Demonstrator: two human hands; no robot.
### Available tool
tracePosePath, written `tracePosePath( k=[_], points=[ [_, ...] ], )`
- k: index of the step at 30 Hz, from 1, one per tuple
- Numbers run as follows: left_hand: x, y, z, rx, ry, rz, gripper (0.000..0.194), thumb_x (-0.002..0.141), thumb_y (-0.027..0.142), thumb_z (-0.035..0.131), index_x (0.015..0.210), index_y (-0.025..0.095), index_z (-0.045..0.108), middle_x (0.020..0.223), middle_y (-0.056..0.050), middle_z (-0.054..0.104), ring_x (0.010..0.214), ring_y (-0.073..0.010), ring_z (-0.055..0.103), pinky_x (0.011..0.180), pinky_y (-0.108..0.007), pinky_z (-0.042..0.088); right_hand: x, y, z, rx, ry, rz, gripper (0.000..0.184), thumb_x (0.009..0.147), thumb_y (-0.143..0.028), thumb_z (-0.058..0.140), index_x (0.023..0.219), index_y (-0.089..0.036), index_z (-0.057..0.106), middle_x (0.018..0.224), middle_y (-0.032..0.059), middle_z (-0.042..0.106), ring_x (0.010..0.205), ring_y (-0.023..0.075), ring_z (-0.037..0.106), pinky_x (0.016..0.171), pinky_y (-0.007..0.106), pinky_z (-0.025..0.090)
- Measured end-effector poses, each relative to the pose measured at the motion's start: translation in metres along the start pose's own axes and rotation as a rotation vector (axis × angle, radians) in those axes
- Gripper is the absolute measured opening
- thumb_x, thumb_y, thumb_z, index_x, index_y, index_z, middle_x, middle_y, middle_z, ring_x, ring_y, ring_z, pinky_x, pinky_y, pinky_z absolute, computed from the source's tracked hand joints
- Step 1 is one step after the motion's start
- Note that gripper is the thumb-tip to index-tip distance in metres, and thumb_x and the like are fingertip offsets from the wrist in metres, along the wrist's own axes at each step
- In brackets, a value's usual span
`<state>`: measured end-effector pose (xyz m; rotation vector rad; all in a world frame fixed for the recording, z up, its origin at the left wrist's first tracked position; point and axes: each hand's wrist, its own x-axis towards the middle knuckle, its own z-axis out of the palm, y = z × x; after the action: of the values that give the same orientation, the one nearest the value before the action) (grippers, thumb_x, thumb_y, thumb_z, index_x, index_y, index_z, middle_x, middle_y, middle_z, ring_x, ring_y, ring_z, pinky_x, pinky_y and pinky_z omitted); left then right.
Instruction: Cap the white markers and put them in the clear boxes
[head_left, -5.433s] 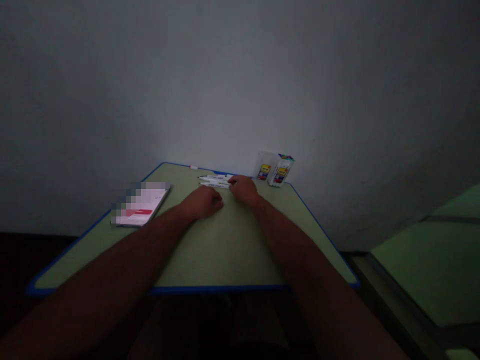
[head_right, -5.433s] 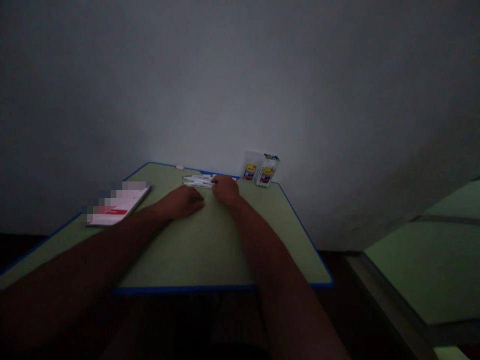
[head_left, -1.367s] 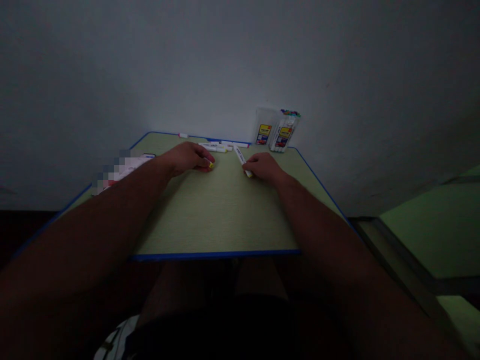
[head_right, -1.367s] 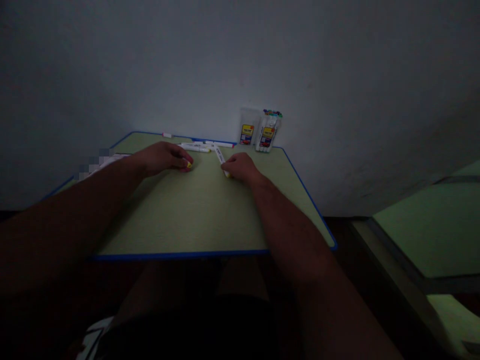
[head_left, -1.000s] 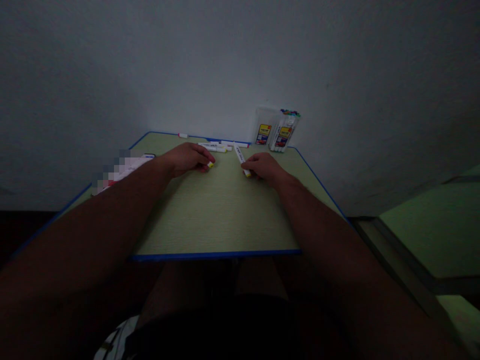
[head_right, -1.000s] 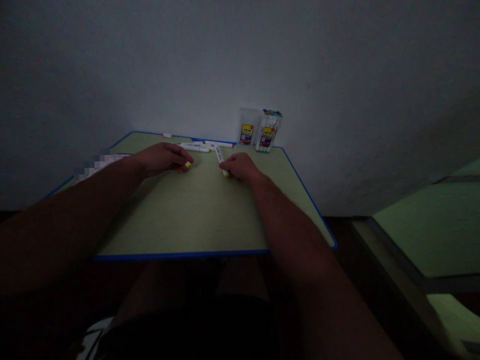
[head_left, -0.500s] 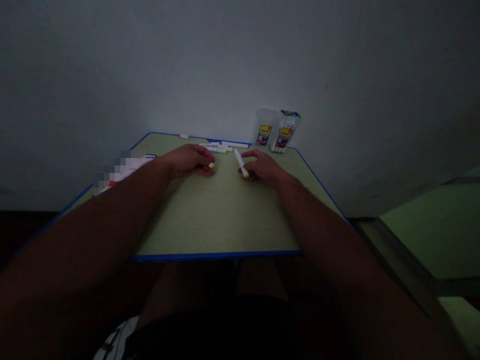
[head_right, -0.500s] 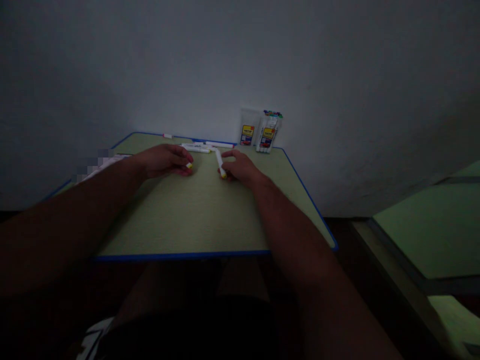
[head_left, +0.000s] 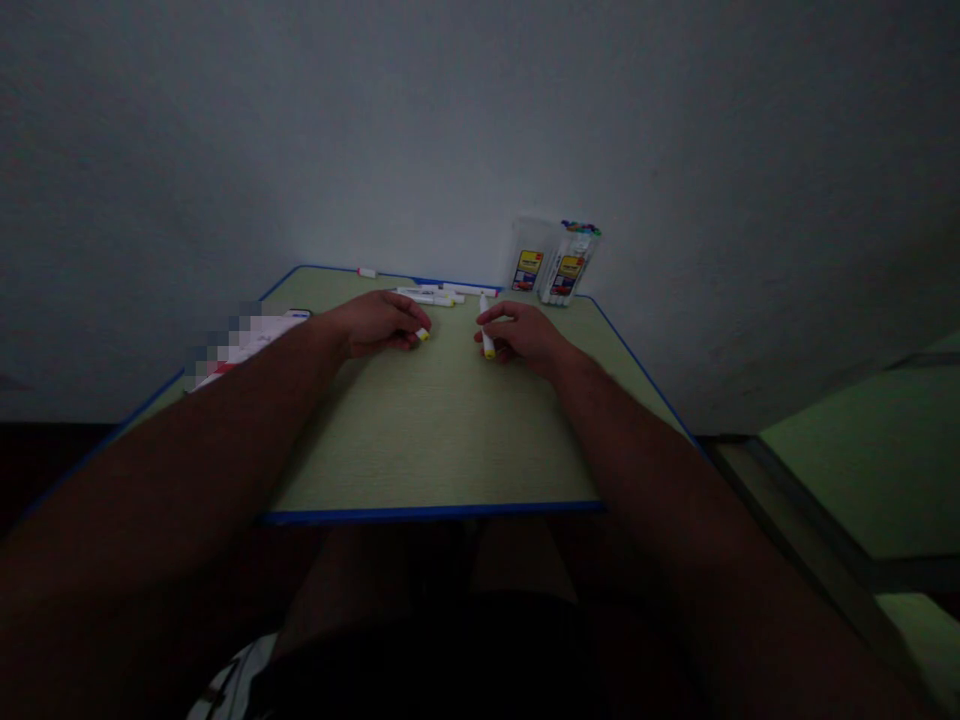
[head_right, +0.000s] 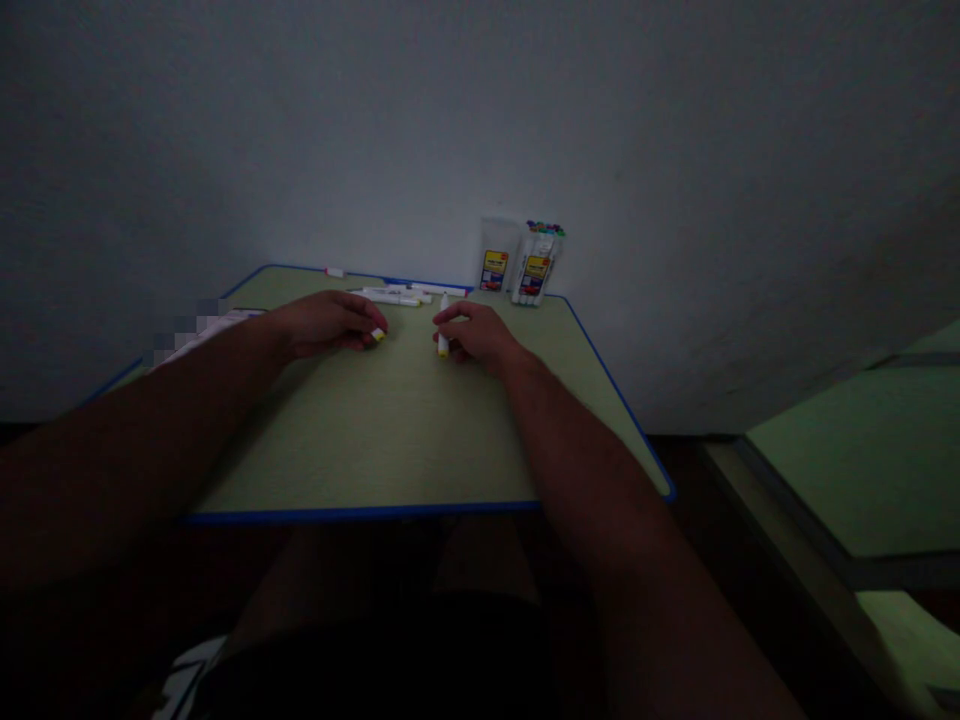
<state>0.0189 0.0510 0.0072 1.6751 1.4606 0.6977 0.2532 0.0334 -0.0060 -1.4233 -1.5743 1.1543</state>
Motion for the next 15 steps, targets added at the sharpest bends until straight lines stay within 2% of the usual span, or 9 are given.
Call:
tracePosePath(
  k=[5,7,12,15],
  points=[
    [-0.0036,0.0057,0.0004,0.044,0.032,-0.001,0.015,0.082,0.011,0.064,0.076,0.021,0.074,0.086,-0.008,0.074,0.088,-0.0235,0.071,0.082,-0.042,0.058,0.0009,0.0011,-0.0002,-0.002,0.014,0.003,0.013,0.088,-0.013,0.064,0.099,-0.018,0.064,0.090,0.0054,0.076,0.060,0.0088,0.064,0.051,0.017,0.046],
    [-0.0037,0.0056,0.0003,-0.042,0.005,-0.050,0.013,0.082,0.012,0.064,0.076,0.020,0.071,0.081,-0.007,0.072,0.083,-0.0220,0.071,0.081,-0.041,0.059,0.0015,0.0015,-0.0002,0.007,0.012,0.005,0.013,0.088,-0.013,0.064,0.099,-0.019,0.064,0.089,0.0045,0.076,0.060,0.0083,0.064,0.052,0.017,0.047],
    [-0.0032,0.0020,-0.0011,-0.379,-0.158,-0.115,0.012,0.079,0.011,0.071,0.076,0.017,0.061,0.066,-0.003,0.066,0.063,-0.0159,0.067,0.070,-0.032,0.061,0.0039,0.0033,-0.0001,0.083,0.008,-0.009,0.011,0.086,-0.011,0.065,0.093,-0.018,0.064,0.081,0.0037,0.074,0.054,0.0082,0.060,0.048,0.017,0.044],
    [-0.0057,0.0027,-0.0014,-0.430,-0.164,-0.107,0.017,0.077,0.007,0.074,0.082,0.016,0.061,0.069,-0.004,0.068,0.062,-0.0147,0.066,0.065,-0.028,0.059,0.0052,0.0046,0.0002,0.114,0.004,-0.010,0.010,0.085,-0.010,0.066,0.091,-0.018,0.063,0.077,0.0032,0.074,0.053,0.0083,0.059,0.046,0.017,0.042]
  ],
)
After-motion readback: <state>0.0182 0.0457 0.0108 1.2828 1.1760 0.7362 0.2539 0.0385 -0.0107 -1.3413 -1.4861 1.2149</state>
